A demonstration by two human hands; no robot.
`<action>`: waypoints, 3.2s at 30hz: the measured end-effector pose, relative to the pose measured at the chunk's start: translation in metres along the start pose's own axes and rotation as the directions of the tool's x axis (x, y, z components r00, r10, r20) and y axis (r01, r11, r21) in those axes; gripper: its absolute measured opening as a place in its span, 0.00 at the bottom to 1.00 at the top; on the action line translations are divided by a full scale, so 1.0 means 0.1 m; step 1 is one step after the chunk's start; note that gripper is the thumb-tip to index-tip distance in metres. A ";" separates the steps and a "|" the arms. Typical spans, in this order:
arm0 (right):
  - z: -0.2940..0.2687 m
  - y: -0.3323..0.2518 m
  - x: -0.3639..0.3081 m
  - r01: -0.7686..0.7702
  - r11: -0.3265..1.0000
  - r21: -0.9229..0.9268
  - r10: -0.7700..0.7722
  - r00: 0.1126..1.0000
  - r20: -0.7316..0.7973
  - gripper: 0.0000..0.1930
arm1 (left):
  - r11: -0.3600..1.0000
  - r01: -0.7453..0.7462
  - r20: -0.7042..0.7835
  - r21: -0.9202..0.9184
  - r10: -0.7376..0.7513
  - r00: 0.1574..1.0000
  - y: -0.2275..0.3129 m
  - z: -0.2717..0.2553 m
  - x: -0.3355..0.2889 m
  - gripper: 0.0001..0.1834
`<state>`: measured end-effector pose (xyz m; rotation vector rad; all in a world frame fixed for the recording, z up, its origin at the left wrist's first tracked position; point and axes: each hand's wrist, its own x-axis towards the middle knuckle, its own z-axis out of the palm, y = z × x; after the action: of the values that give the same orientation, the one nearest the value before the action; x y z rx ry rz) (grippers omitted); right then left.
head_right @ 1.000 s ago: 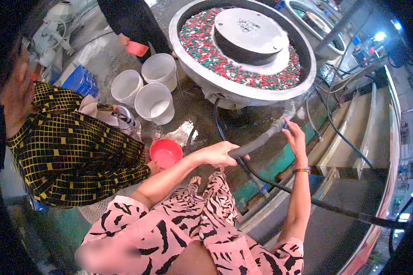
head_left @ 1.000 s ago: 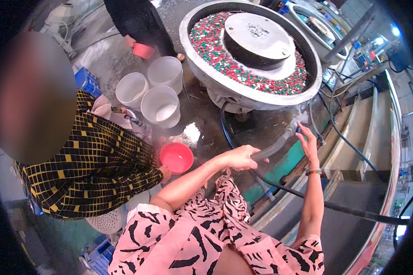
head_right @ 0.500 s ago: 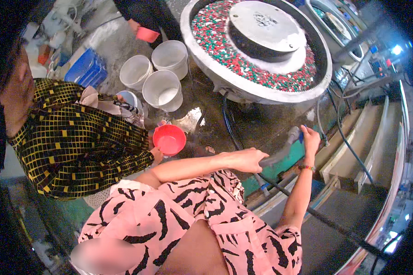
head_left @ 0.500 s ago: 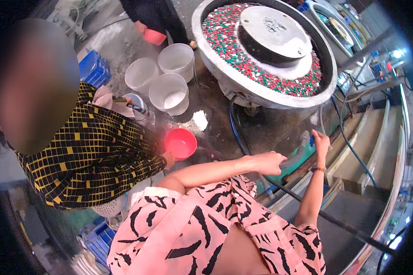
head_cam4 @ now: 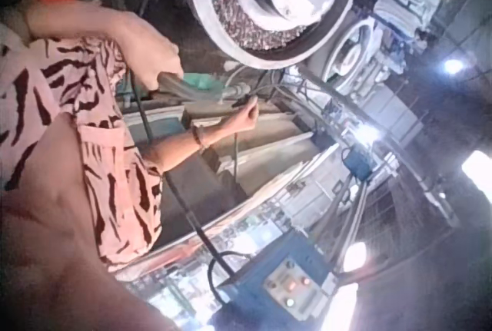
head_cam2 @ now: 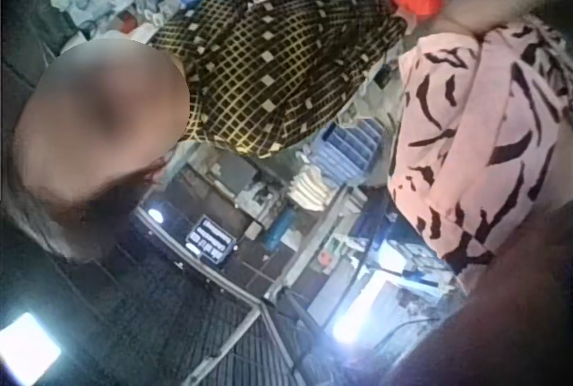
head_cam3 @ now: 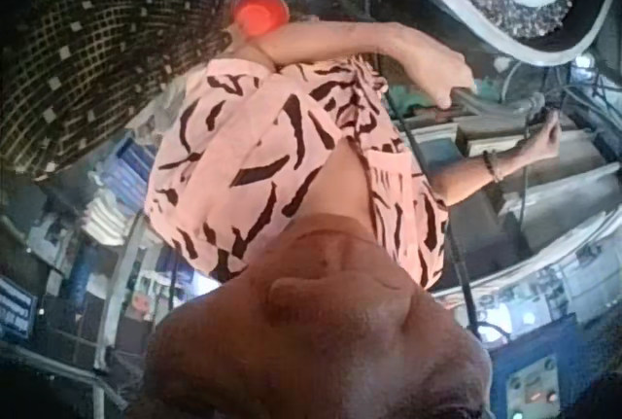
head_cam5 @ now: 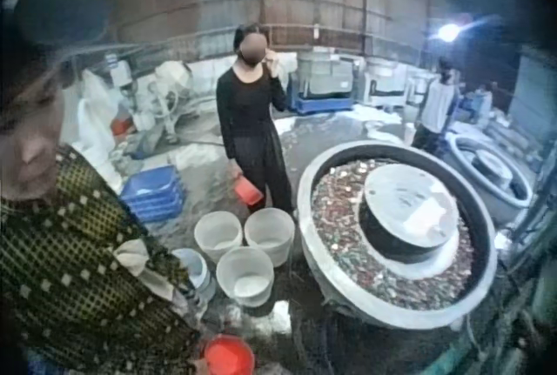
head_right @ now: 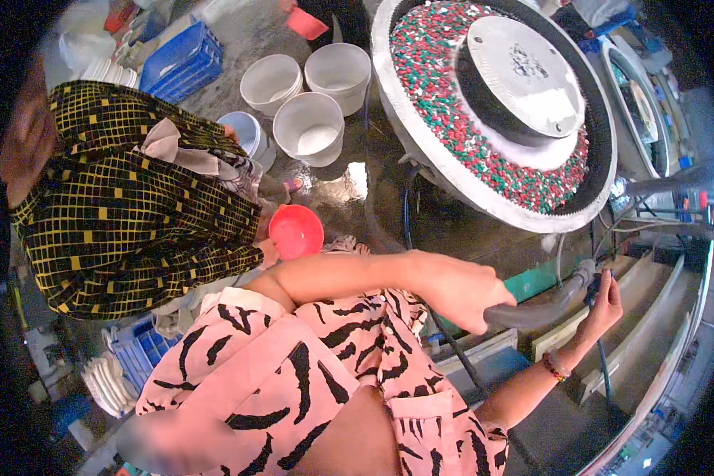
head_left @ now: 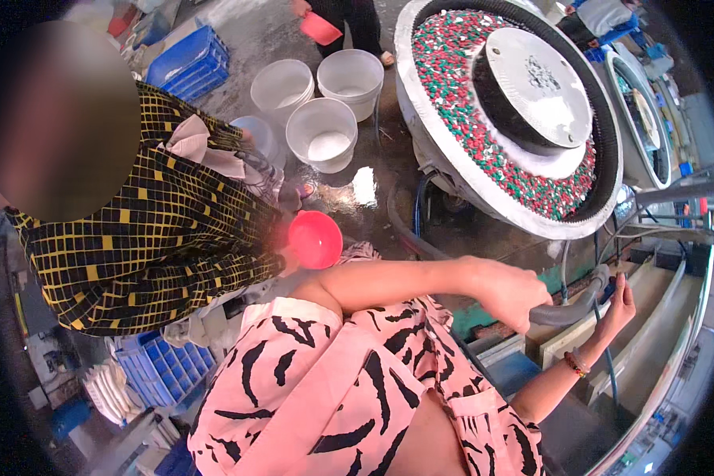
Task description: The person uses a hose to spray water onto a factory floor and around various machines, directing the water stream to wash away soap and debris.
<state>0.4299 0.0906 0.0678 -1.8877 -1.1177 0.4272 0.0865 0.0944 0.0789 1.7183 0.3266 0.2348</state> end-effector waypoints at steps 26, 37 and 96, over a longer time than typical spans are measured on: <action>2.69 -0.55 1.22 0.145 0.956 -0.255 -0.141 0.989 0.034 0.18 | 0.967 -0.103 -0.160 -0.234 0.066 0.985 -0.97 -2.52 -0.27 0.31; 3.34 -1.03 0.79 -0.045 0.990 -0.133 0.051 0.998 0.036 0.22 | 0.931 -0.163 -0.128 -0.327 0.127 0.984 -1.37 -2.96 -0.62 0.13; 4.41 -2.21 -0.10 0.193 0.955 -0.225 -0.215 0.973 -0.079 0.18 | 0.900 -0.372 -0.408 -0.226 0.259 0.875 -1.79 -3.13 -2.61 0.20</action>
<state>0.0183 0.3541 0.0017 -1.9297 -1.3171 0.0932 -0.2785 0.3214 -0.0361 1.4116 0.2610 0.8211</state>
